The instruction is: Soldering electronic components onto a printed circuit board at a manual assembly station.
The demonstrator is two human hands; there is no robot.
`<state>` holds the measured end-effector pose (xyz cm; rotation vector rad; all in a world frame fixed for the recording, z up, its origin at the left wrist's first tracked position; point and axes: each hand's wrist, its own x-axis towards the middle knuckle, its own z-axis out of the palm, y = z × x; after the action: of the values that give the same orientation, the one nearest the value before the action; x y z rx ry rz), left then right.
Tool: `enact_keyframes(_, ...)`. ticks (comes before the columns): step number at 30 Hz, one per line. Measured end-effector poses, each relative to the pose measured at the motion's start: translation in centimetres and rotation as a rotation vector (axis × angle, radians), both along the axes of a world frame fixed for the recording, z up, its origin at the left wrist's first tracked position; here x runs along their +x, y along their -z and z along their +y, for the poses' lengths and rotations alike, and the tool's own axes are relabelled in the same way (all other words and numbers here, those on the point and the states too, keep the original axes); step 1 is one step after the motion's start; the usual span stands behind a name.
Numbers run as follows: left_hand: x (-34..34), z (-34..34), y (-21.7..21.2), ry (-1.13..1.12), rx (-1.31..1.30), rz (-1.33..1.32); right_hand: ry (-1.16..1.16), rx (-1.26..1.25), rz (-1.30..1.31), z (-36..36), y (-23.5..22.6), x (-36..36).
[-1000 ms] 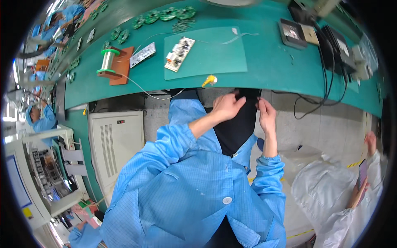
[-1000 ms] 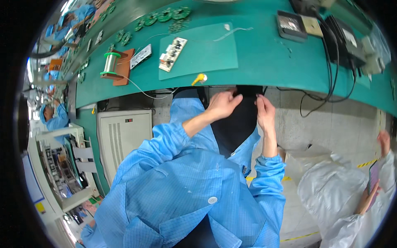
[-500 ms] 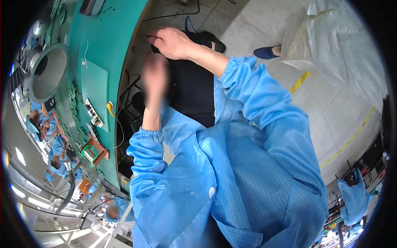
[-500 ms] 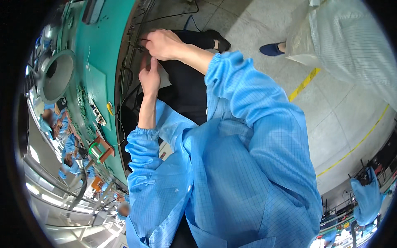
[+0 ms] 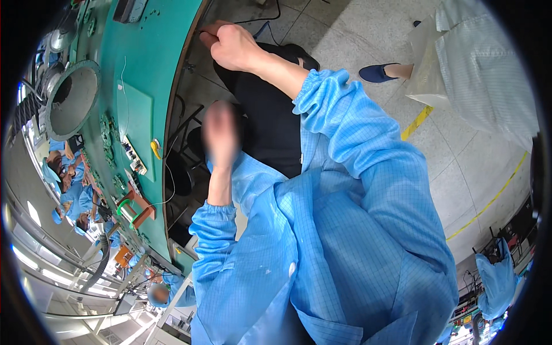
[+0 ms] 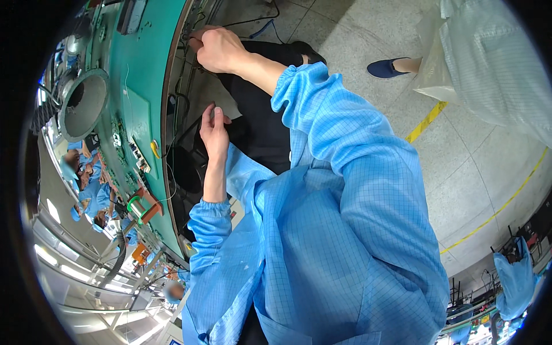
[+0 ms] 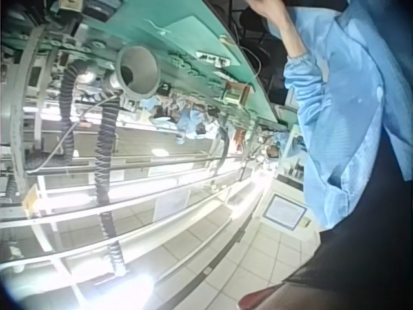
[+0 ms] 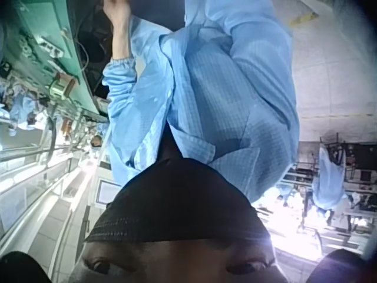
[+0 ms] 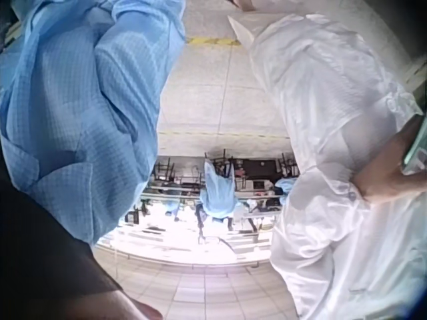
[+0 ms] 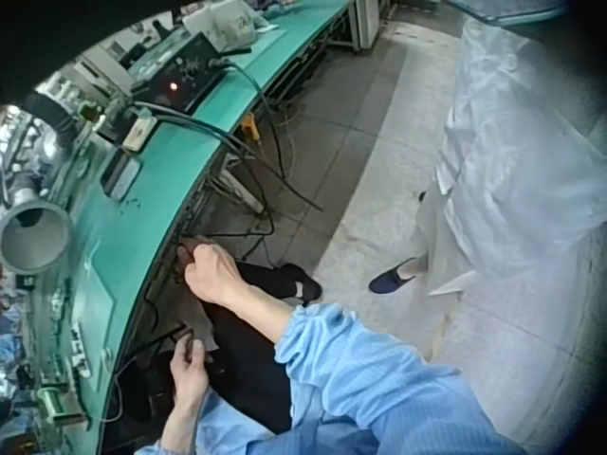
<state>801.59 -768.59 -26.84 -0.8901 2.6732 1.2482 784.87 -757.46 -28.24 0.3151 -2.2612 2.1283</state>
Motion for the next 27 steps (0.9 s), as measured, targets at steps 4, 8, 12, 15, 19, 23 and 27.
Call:
enact_keyframes(4, 1.0, 0.3, -0.8, -0.013, 0.084, 0.024, -0.084, 0.047, -0.066, 0.2, -0.6, -0.6)
enact_keyframes(8, 1.8, 0.9, -2.0, 0.005, 0.197, 0.056, -0.107, -0.087, -0.064, 1.8, 0.3, -2.0)
enact_keyframes(12, 3.5, 2.3, -3.5, 0.032, 0.295, 0.077, -0.052, -0.210, 0.012, 1.3, 0.9, -2.6)
enact_keyframes(15, 4.0, 3.1, -4.1, 0.043, 0.366, 0.075, -0.054, -0.156, 0.067, 1.4, 0.6, -2.7)
enact_keyframes(19, 3.3, 3.7, -5.2, 0.084, 0.403, 0.060, -0.047, -0.175, 0.113, 1.7, 0.8, -3.1)
enact_keyframes(23, 4.2, 2.7, -7.3, 0.101, 0.531, 0.027, -0.010, -0.017, 0.064, 0.5, -1.0, -1.5)
enact_keyframes(27, 4.9, 1.1, -9.1, -0.181, 1.312, 0.025, 0.057, -0.016, 0.234, 1.9, -5.4, 4.9)
